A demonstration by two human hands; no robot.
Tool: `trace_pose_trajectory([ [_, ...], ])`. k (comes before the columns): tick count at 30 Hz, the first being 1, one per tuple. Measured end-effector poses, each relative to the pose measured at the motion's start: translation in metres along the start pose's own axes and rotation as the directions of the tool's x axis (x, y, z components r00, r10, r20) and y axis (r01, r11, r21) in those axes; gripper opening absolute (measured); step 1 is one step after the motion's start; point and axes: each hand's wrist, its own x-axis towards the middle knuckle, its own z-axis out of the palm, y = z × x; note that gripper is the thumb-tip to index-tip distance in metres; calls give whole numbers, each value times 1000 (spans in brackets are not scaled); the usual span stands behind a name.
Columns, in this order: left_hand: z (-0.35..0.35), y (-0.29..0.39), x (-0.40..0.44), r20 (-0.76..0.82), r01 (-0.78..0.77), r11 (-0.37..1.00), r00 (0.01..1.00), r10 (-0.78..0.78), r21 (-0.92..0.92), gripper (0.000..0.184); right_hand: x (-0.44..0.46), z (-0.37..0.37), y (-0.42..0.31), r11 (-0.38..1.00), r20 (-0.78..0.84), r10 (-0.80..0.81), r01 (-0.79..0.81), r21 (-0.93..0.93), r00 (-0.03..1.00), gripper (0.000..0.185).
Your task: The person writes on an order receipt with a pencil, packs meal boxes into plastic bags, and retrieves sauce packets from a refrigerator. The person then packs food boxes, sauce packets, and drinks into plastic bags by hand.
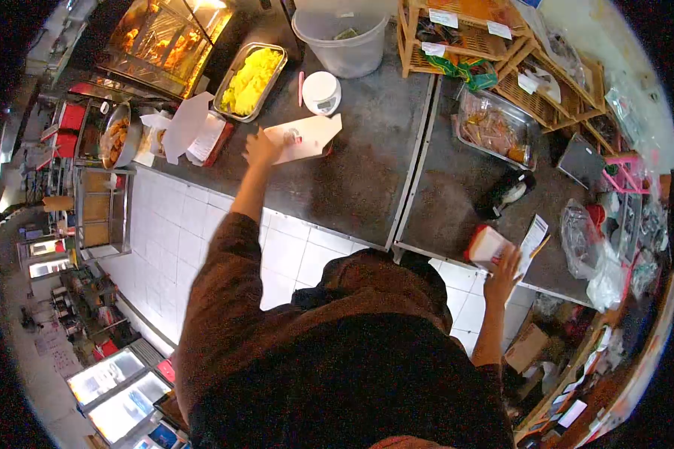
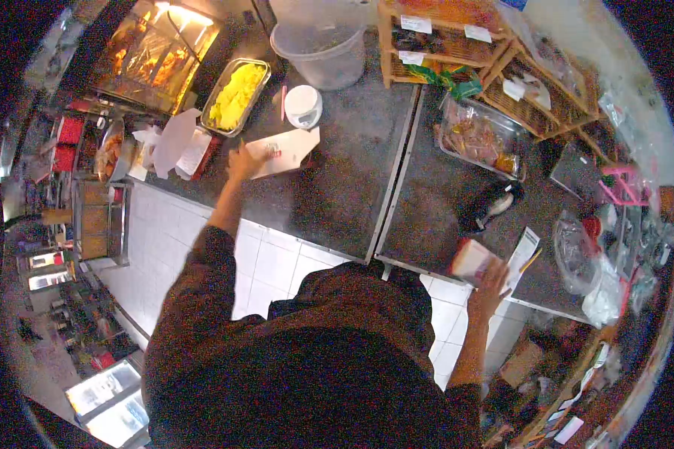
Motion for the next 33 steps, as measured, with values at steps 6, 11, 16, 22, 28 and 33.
trace_pose_trajectory([
  [6,56,17,-52,-92,-230,808,972,214,-542,89,18,-20,-110,756,-383,-295,459,467,875,75],
  [11,89,83,-139,-62,-296,596,923,381,-746,83,26,37,-239,238,191,-451,-88,967,872,57],
  [16,45,139,-207,336,372,-60,888,314,-926,59,37,42,-236,445,-18,59,-10,896,998,48],
  [22,70,137,-211,216,256,11,791,572,-967,54,55,41,-187,472,-42,133,-26,881,990,28],
  [28,68,137,-212,277,265,100,798,536,-959,50,50,38,-183,18,186,45,-187,982,981,25],
  [33,59,151,-214,332,366,39,788,518,-930,51,77,73,-189,51,245,200,-260,964,949,21],
])
